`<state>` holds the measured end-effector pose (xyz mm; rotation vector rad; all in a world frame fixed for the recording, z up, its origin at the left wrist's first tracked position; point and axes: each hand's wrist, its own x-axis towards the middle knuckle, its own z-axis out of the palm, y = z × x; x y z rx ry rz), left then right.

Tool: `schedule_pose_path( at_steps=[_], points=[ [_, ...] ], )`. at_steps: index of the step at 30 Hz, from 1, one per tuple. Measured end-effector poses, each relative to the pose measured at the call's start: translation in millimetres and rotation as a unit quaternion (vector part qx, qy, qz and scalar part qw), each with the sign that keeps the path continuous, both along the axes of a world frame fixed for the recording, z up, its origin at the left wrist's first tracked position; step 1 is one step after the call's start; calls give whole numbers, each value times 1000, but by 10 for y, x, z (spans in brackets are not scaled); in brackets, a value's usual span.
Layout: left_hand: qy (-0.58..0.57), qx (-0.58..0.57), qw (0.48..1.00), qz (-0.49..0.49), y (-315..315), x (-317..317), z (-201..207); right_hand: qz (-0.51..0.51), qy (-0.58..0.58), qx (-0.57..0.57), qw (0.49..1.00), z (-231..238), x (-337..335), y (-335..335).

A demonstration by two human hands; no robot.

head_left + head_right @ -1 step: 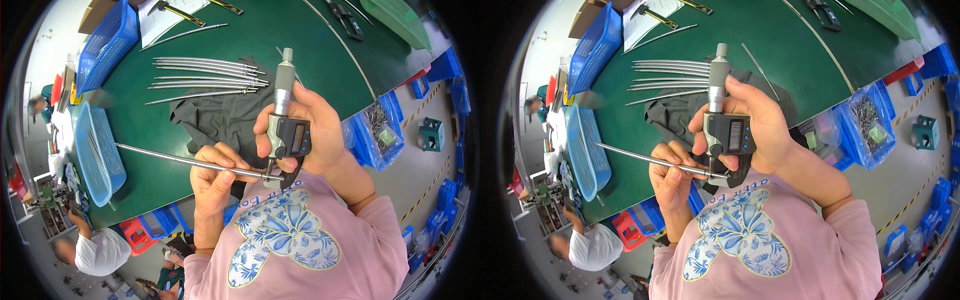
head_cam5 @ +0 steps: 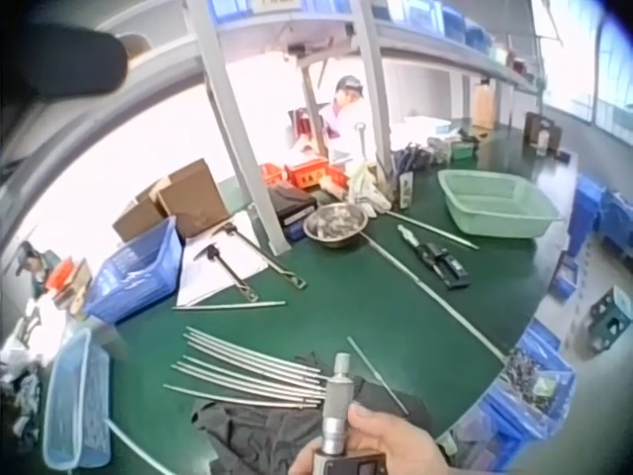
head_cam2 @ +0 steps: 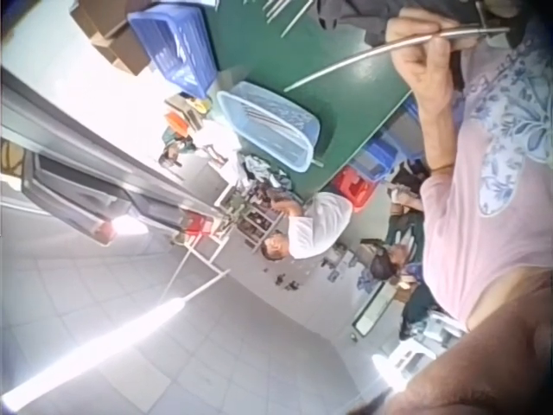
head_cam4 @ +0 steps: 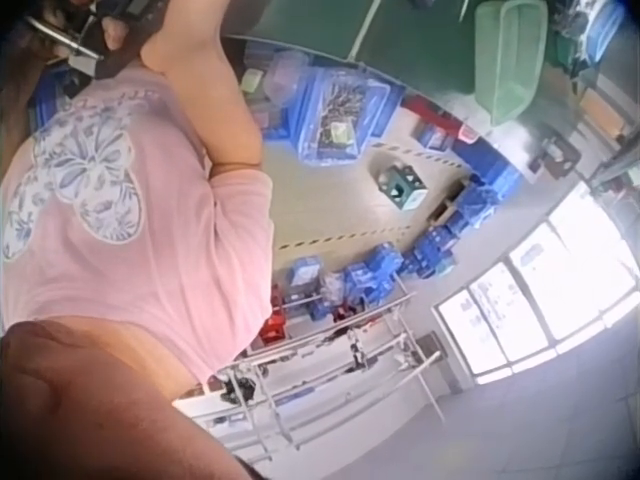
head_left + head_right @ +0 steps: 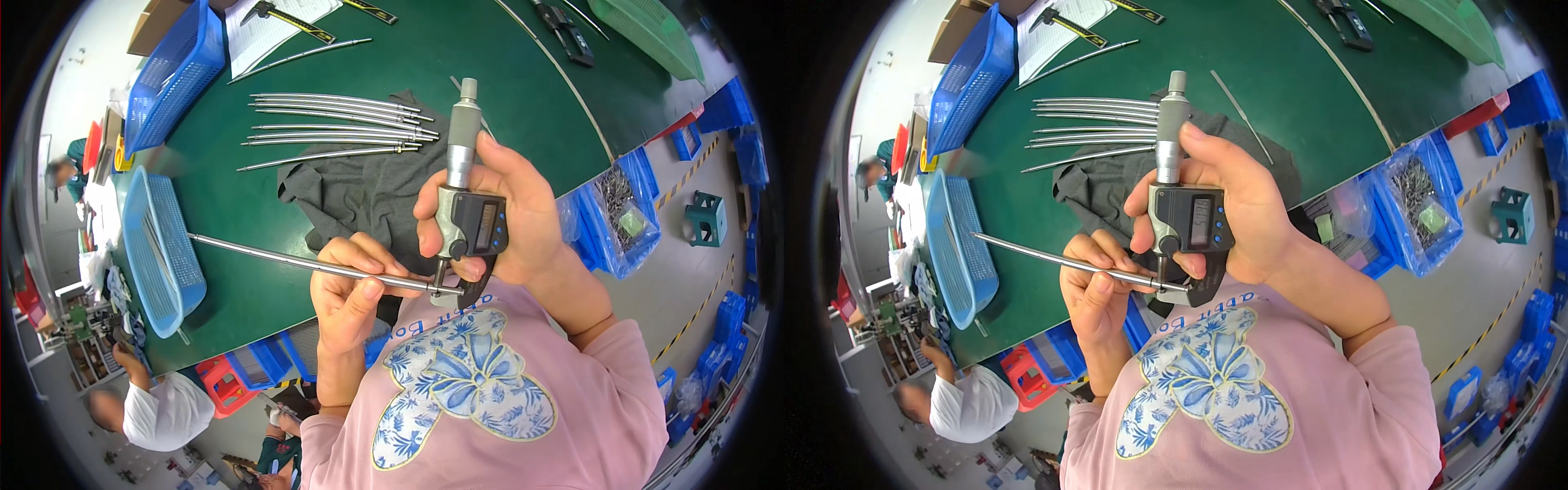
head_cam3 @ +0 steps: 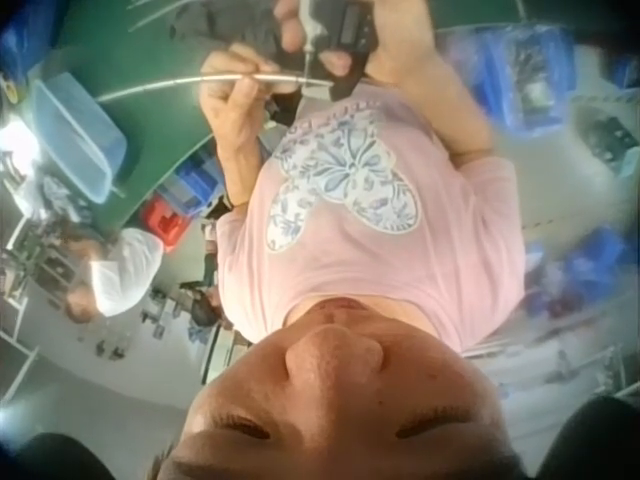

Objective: The recorder measures the thickness of metal rods using a digital micrometer and uses a file on the ends of some rods.

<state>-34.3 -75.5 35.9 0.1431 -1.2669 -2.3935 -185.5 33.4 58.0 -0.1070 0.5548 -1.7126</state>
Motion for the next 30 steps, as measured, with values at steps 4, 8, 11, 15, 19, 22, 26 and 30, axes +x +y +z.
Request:
schedule_pose_path(
  at_steps=[4,8,11,15,19,22,26,30],
  points=[
    [-9,1,1000,5,2,-11,-1,-13,12,-8,1000,-42,7,-5],
    [-21,-14,999,20,-3,16,-17,-3,17,-8,1000,-39,9,-11],
    [-26,-11,999,28,2,27,-6,3,16,1,1000,-9,12,-16],
    [-34,-12,999,28,-2,26,0,7,39,11,999,-2,28,-8],
    [-27,-7,999,29,0,28,15,-6,42,26,999,37,38,5],
    [-9,-2,1000,23,-4,40,22,-2,28,29,999,48,49,6],
    [-3,12,1000,18,-9,65,18,2,6,23,1000,37,70,-9],
    [-4,23,1000,14,3,61,28,-3,-3,13,1000,10,88,-10]
  ],
)
